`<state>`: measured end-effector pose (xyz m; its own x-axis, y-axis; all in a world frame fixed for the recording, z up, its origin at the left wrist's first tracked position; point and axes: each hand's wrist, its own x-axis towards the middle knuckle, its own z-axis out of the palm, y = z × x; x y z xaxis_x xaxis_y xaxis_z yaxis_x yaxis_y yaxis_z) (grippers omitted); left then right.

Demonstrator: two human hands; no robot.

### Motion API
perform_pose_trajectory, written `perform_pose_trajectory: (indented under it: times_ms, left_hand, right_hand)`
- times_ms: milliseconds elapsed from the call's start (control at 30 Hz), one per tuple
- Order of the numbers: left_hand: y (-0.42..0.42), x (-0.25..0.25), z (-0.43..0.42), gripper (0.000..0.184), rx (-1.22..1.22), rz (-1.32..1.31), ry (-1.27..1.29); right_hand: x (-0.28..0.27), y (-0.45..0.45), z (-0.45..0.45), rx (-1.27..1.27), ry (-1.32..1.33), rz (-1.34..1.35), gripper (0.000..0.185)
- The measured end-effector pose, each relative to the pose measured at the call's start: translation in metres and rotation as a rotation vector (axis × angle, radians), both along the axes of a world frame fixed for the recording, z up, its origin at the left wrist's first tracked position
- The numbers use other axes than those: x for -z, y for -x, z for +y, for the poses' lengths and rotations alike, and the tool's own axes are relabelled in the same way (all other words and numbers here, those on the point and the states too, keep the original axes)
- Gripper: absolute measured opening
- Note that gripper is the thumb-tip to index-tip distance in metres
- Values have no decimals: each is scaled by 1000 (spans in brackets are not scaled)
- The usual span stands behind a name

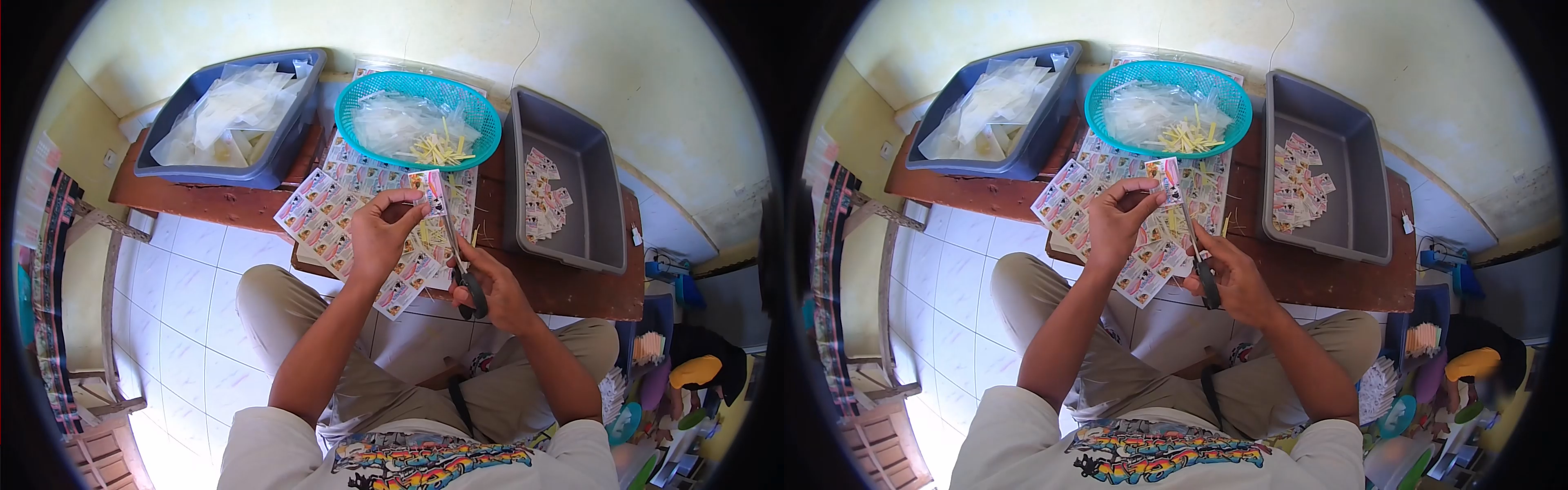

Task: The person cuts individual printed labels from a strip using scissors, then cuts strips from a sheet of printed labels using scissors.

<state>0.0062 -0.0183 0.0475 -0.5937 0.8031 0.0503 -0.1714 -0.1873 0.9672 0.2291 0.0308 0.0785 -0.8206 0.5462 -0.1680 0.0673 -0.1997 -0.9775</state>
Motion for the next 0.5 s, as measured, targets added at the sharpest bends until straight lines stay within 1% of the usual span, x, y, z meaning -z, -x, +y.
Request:
perform_pose_trajectory:
  times_ms: [100,167,500]
  left_hand:
    - [-3,-2,0,23,16,-7,-3]
    - [-3,-3,-1,23,29,48,41]
    - [-6,1,0,22,46,42,42]
  right_hand:
    - [1,-1,1,3,13,-9,94]
    - [-1,0,1,7,13,-22,94]
    - [-9,2,0,30,35,-2,89]
